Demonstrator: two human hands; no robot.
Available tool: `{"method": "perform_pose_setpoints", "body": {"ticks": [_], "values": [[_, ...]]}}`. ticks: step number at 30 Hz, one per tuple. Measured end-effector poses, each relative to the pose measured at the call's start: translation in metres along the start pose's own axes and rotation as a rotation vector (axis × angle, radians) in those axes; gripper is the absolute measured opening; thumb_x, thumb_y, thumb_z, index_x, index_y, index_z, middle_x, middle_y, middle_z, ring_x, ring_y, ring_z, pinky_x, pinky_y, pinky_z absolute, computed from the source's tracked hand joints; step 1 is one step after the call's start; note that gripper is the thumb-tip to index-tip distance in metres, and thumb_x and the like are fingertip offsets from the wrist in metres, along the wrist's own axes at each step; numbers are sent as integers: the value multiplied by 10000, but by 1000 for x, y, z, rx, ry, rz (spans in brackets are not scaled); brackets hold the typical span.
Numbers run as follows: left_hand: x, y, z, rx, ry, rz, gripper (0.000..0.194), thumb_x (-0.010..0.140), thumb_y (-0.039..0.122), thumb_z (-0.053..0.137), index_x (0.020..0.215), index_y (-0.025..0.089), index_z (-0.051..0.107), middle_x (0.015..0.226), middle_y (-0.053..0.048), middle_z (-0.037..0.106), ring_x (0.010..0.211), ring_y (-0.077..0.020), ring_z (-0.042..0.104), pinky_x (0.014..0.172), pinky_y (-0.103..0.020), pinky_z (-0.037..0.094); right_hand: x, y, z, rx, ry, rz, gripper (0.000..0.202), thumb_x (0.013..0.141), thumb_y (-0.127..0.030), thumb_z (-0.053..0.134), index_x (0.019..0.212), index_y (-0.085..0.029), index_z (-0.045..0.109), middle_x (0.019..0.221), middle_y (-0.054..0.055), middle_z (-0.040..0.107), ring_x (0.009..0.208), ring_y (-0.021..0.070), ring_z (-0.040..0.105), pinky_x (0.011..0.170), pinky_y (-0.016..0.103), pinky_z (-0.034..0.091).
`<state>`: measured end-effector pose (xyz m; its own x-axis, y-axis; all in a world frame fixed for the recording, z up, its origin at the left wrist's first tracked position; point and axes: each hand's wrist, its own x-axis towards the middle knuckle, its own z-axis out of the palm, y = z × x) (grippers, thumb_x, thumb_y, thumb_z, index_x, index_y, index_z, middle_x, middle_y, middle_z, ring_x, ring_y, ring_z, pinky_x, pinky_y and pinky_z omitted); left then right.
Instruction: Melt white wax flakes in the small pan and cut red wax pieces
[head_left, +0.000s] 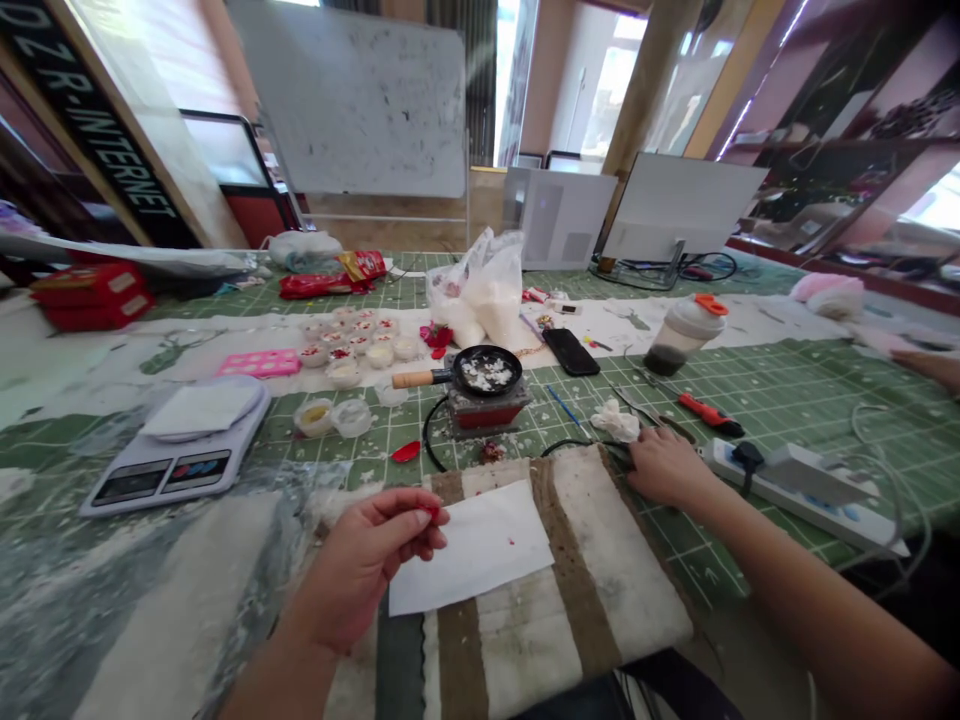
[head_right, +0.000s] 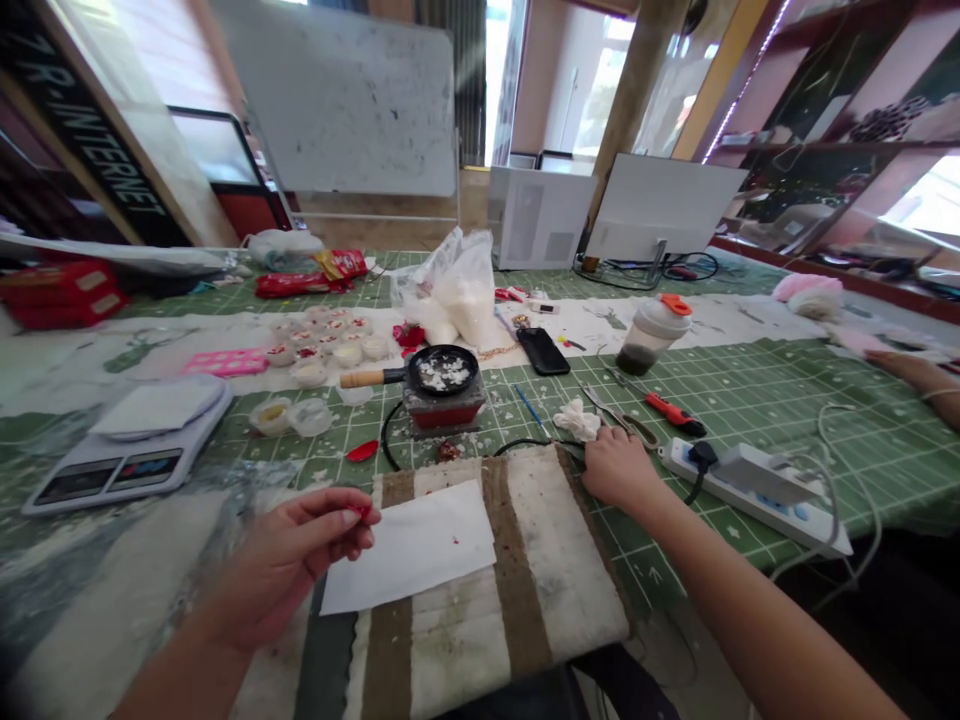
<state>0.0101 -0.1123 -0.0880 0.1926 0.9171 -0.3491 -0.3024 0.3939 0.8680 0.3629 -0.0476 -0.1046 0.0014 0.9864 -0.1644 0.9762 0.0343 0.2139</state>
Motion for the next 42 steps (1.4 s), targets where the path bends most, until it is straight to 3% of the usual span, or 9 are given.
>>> {"method": "perform_pose_setpoints", "body": {"ticks": [5, 10, 12, 16, 21, 24, 30, 37, 42], "values": [[0, 14, -4, -18, 30, 17, 177, 719, 238, 661, 854, 125, 642, 832, -73, 701, 687, -146, 645, 617, -240, 487, -2, 6, -9, 29, 91, 64, 269, 796, -210, 380, 831, -76, 611, 972, 226, 592, 947, 320, 537, 776, 404, 361], [21, 22, 8, 97, -81, 66, 282, 678, 202, 694, 937, 145, 599, 759, -45, 695, 607, -123, 626, 537, -215, 436, -28, -3, -48, 173, 225, 138, 322, 905, -300, 212, 875, -156, 499, 800, 110, 616, 738, 202, 579, 657, 305, 400], [30, 22, 13, 195, -110, 70, 224, 691, 228, 678, 877, 139, 592, 736, -44, 686, 590, -127, 619, 524, -225, 427, -36, -26, -63, 460, 270, 61, 249, 901, -340, 271, 855, -196, 469, 697, 47, 611, 646, 175, 568, 615, 286, 396], [36, 18, 12, 330, -126, 50, 163, 731, 289, 628, 748, 145, 553, 662, -23, 654, 503, -102, 558, 479, -226, 388, -35, -89, -72, 824, 176, -296, 228, 896, -351, 317, 810, -215, 478, 670, -2, 586, 577, 133, 519, 558, 252, 377], [37, 8, -2, 143, -138, 40, 178, 684, 262, 686, 723, 144, 559, 583, 34, 573, 491, -58, 492, 487, -192, 352, -23, -147, -63, 1065, 81, -515, 258, 842, -403, 451, 792, -183, 574, 699, -9, 575, 631, 112, 493, 548, 214, 357], [43, 2, -9, -41, -103, 29, 172, 669, 227, 705, 738, 148, 569, 582, 43, 560, 490, -47, 481, 488, -180, 346, -16, -154, -54, 949, 47, -503, 200, 813, -348, 495, 777, -178, 595, 667, -11, 578, 604, 110, 491, 529, 212, 330], [49, 1, -9, -153, -59, 12, 278, 688, 179, 690, 957, 161, 624, 632, 28, 584, 535, -46, 498, 518, -166, 367, -8, -148, -39, 421, -47, -482, 77, 731, -228, 564, 795, -202, 597, 744, 18, 649, 651, 163, 567, 541, 242, 296], [44, 7, -8, -275, -29, 53, 110, 684, 199, 692, 759, 151, 629, 629, 19, 593, 523, -58, 508, 508, -177, 385, -4, -152, -50, 440, -19, -461, 136, 810, -313, 493, 761, -197, 544, 746, 31, 638, 625, 149, 552, 515, 232, 287], [41, 5, -9, -280, -48, 75, 96, 702, 214, 683, 726, 158, 609, 617, 27, 591, 515, -51, 505, 500, -172, 368, 1, -163, -46, 267, 7, -396, 97, 776, -276, 533, 813, -193, 566, 778, 50, 651, 663, 189, 587, 525, 248, 275]]}}
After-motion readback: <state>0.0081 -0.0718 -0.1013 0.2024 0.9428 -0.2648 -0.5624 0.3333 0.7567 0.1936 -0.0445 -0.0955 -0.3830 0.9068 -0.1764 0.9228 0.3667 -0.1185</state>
